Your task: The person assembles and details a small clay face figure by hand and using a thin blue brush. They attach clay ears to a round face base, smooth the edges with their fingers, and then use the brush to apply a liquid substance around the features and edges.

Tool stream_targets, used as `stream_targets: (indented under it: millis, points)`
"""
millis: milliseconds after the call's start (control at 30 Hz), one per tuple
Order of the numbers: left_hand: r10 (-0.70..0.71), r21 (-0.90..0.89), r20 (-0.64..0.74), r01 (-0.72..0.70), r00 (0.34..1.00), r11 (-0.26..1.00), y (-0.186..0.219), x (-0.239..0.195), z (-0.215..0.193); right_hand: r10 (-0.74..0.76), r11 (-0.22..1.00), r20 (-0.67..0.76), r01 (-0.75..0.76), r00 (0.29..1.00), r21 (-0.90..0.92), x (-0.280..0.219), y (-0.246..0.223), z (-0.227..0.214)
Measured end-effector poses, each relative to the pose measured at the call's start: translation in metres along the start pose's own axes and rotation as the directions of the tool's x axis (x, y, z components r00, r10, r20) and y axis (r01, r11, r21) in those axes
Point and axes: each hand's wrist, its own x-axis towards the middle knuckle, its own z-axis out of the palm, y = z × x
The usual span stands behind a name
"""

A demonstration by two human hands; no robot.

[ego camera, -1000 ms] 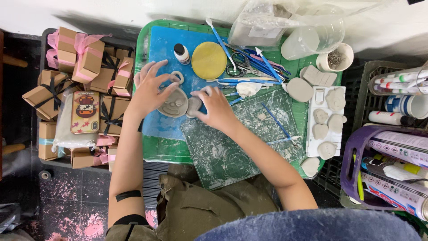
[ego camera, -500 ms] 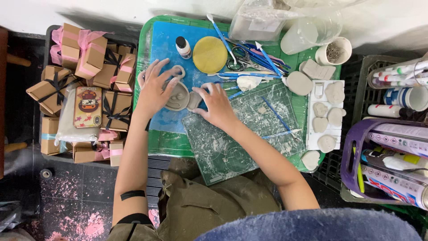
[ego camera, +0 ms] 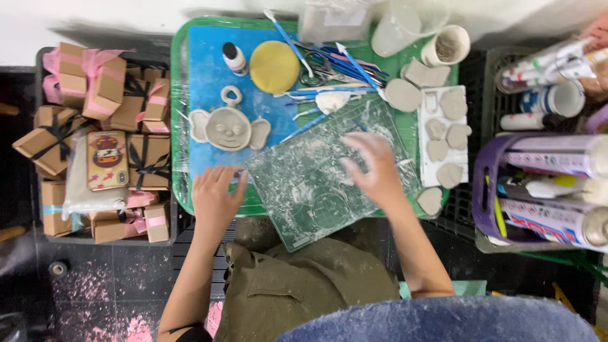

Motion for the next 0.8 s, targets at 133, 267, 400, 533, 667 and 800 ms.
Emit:
stream_targets:
  millis: [133,267,400,533,667,800]
  points:
    - [0.101,0.046,-0.047,-0.099,0.994,0.994,0.017,-0.004,0.013,0.231,0.963,-0.160,-0.249,0.960,-0.099,-0.050,0.030,-0.042]
    - [0.019,0.035,-0.056,-0.017,0.998,0.999,0.020,-0.003,0.021,0.308,0.909,-0.193,-0.348,0.932,-0.229,-0.078,0.042,-0.045]
    - [0.015,0.090,-0.099,-0.006,0.995,0.996,0.022,-0.011,0.028,0.305,0.882,-0.150,-0.339,0.940,-0.328,-0.083,0.043,-0.030]
    - [0.036,0.103,-0.170,-0.019,0.985,0.995,0.025,-0.016,0.032,0.267,0.912,-0.152,-0.300,0.952,-0.280,-0.083,0.041,-0.020]
    - [-0.069,-0.065,-0.111,0.062,0.991,0.996,0.025,-0.014,0.033,0.274,0.900,-0.148,-0.307,0.950,-0.309,-0.082,0.039,-0.016]
    - [-0.049,-0.132,-0.141,0.030,0.989,0.991,0.021,-0.012,0.033,0.238,0.897,-0.164,-0.281,0.957,-0.341,-0.083,0.037,-0.010]
